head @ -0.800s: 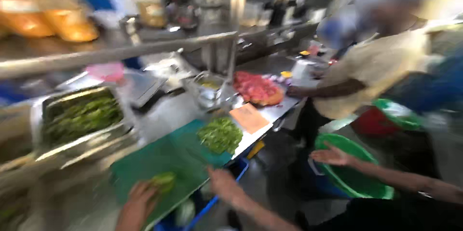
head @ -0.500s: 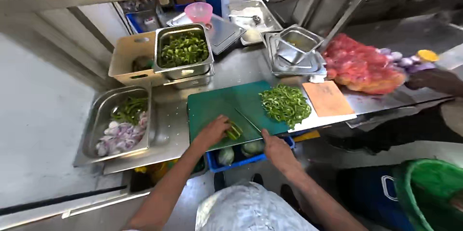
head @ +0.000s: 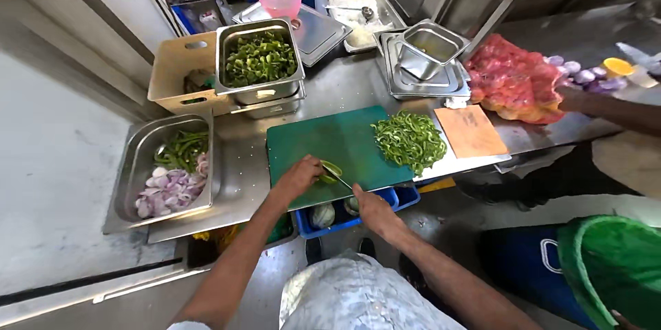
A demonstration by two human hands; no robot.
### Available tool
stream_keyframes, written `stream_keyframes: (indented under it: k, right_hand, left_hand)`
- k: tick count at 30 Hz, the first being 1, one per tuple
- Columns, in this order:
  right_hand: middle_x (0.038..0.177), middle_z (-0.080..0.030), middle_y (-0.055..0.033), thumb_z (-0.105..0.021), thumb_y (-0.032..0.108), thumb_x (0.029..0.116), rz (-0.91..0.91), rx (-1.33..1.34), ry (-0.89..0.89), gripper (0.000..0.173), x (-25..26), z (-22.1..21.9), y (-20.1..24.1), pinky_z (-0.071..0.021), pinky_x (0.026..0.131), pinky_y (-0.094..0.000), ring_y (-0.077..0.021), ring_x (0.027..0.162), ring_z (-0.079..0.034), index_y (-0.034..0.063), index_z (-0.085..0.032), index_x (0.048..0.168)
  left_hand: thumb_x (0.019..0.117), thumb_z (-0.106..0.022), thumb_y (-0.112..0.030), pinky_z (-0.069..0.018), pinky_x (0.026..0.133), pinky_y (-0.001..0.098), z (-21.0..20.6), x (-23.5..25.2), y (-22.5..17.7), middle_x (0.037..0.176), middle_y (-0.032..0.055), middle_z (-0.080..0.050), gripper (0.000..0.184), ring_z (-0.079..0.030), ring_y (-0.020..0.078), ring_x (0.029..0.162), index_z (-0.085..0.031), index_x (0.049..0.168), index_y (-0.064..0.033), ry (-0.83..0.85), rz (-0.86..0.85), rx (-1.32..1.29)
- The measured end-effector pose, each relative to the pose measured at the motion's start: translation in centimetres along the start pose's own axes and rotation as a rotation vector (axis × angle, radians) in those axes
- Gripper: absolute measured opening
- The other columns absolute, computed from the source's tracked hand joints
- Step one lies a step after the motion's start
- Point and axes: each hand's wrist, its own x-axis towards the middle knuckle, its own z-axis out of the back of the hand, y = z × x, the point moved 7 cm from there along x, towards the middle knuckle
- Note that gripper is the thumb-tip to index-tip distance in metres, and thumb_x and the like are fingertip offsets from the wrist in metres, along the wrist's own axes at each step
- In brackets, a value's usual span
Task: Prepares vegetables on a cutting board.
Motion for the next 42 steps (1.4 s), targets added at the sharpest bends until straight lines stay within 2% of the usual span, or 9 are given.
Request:
stream_keyframes:
  k: [5,10,13,22,26,29,35,38,42]
  right_hand:
    - [0.111,-0.069,-0.0189,-0.049,0.01,0.1042,-0.014,-0.055,0.045,0.037,-1.3,2.3,1.4,-0.0569,0.086,-0.0559,-0.0394,0.106,-0.07,0.0143,-0.044,0.141]
    - [0.11,-0.069,-0.02,-0.052,0.009,0.1022,0.017,-0.012,-0.005,0.045,1.5,0.1,1.1,-0.0577,0.082,-0.0575,-0.0415,0.103,-0.07,0.0163,-0.042,0.145]
    - [0.113,-0.068,-0.0215,-0.056,0.012,0.0995,0.047,0.022,0.041,0.05,2.2,0.0,0.2,-0.056,0.087,-0.0605,-0.0423,0.106,-0.069,0.0151,-0.039,0.147]
    - [0.107,-0.07,-0.0205,-0.053,0.008,0.1007,0.007,-0.108,-0.029,0.046,-3.2,3.9,2.1,-0.0571,0.084,-0.0568,-0.0414,0.102,-0.07,0.0169,-0.045,0.146]
    - [0.11,-0.07,-0.0197,-0.051,0.012,0.1035,0.006,-0.126,0.008,0.043,-1.8,1.6,3.3,-0.0567,0.085,-0.0574,-0.0415,0.105,-0.07,0.0153,-0.045,0.146]
    - [0.108,-0.07,-0.0197,-0.058,0.022,0.1018,0.058,-0.05,-0.013,0.042,1.6,-0.9,2.8,-0.0574,0.082,-0.0589,-0.0414,0.101,-0.071,0.0148,-0.045,0.142]
    - [0.107,-0.07,-0.0213,-0.058,0.011,0.0981,0.045,-0.048,-0.021,0.051,0.9,1.8,1.9,-0.0566,0.084,-0.0597,-0.0424,0.102,-0.07,0.0165,-0.043,0.146]
    - [0.102,-0.07,-0.0187,-0.053,0.013,0.102,0.059,-0.095,-0.027,0.043,-1.9,3.1,2.9,-0.0573,0.084,-0.0559,-0.0397,0.099,-0.071,0.0181,-0.045,0.144]
    - [0.112,-0.069,-0.0204,-0.051,0.014,0.1038,0.045,-0.121,0.055,0.042,-2.9,1.9,4.5,-0.0559,0.088,-0.0579,-0.0414,0.107,-0.069,0.0153,-0.045,0.145]
  left_hand:
    - [0.0946,-0.071,-0.005,-0.0504,0.108,0.0393,0.2,-0.6,-0.2,0.117,0.0075,-0.071,0.018,-0.063,0.0253,0.119,-0.079,0.109,-0.0106,-0.003,-0.046,-0.018]
    - [0.0955,-0.07,-0.007,-0.0494,0.109,0.0374,-0.3,-0.7,-0.3,0.119,0.0059,-0.07,0.018,-0.061,0.0231,0.121,-0.079,0.11,-0.013,0.035,-0.042,0.004]
    - [0.0951,-0.07,-0.007,-0.05,0.108,0.038,-0.6,-1.5,0.5,0.116,0.007,-0.071,0.013,-0.063,0.0235,0.12,-0.078,0.105,-0.0095,-0.03,-0.034,0.014]
    - [0.0967,-0.066,-0.005,-0.0516,0.106,0.0402,-1.3,-3.6,0.5,0.118,0.0084,-0.071,0.015,-0.063,0.0255,0.119,-0.079,0.104,-0.0079,-0.04,0.023,-0.003]
    - [0.0967,-0.066,-0.004,-0.0518,0.105,0.0382,-1.1,-3.3,0.6,0.114,0.0073,-0.071,0.014,-0.064,0.0243,0.116,-0.079,0.101,-0.0073,-0.019,0.014,0.0]
    - [0.0962,-0.068,-0.006,-0.0527,0.104,0.0371,-1.7,-3.3,0.9,0.112,0.0062,-0.071,0.013,-0.064,0.0232,0.114,-0.079,0.101,-0.0091,-0.018,0.002,0.026]
    - [0.0996,-0.065,-0.011,-0.0507,0.107,0.0361,-2.4,-5.2,1.5,0.119,0.0061,-0.07,0.017,-0.062,0.022,0.12,-0.078,0.111,-0.0106,-0.065,0.009,-0.022]
    - [0.0992,-0.066,-0.011,-0.0515,0.106,0.0368,-2.5,-5.3,1.3,0.117,0.0066,-0.072,0.014,-0.064,0.0226,0.118,-0.078,0.104,-0.0079,-0.089,-0.013,-0.005]
    - [0.0981,-0.067,-0.009,-0.0532,0.103,0.0365,-2.6,-4.9,1.2,0.108,0.0067,-0.072,0.011,-0.066,0.0228,0.112,-0.077,0.095,-0.0065,-0.107,-0.035,0.017]
